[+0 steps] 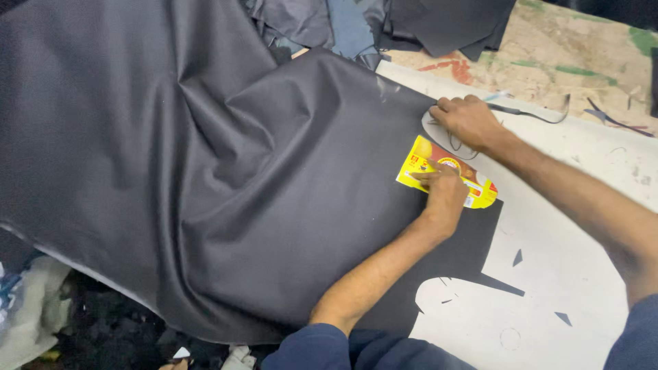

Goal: The person places a paper pattern on a large piece of black fabric and uses a utility knife to cut around it. They then use a yellow box as a straight edge to cut additional straight lines in the fabric. Finally, they gather the cut pieces and stack them on the table.

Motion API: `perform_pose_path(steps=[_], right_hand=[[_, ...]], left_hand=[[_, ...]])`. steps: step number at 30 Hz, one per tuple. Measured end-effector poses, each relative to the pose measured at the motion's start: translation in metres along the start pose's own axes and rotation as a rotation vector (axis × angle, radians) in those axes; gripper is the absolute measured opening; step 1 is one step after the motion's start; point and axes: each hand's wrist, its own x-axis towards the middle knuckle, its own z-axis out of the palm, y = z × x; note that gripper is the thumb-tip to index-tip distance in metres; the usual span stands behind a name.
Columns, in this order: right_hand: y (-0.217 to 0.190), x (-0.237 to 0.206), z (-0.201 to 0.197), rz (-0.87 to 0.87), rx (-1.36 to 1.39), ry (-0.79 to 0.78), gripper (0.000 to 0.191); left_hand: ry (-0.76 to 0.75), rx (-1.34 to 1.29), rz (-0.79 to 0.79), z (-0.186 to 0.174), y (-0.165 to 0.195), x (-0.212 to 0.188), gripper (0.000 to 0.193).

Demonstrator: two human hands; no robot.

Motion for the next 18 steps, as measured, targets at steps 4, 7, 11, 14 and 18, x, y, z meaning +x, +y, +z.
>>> perform_pose_path(steps=[4, 7, 11, 14, 18], right_hand=[[-0.039, -0.058, -0.014, 0.393, 0.137, 0.067, 0.015], [-0.037, -0.092, -0.013, 0.673, 0.312, -0.054, 0.026], [-0.023, -0.140, 0.006, 0.973, 0.571, -0.178, 0.039], [-0.023, -0.165, 0.023, 0.967, 0.718, 0.014, 0.043], [-0.041, -0.182, 0.036, 1.040, 0.872, 0.163, 0.036]], left_hand=[[0.323, -0.264, 0.213, 0.023, -0.050, 0.023, 0.026], [0.216, -0.390, 0.352, 0.019, -0.078, 0.033, 0.095], [0.148, -0.386, 0.444, -0.004, -0.089, 0.046, 0.117], [0.163, -0.361, 0.469, -0.016, -0.089, 0.046, 0.114], [0.314, -0.305, 0.454, -0.024, -0.086, 0.032, 0.110]])
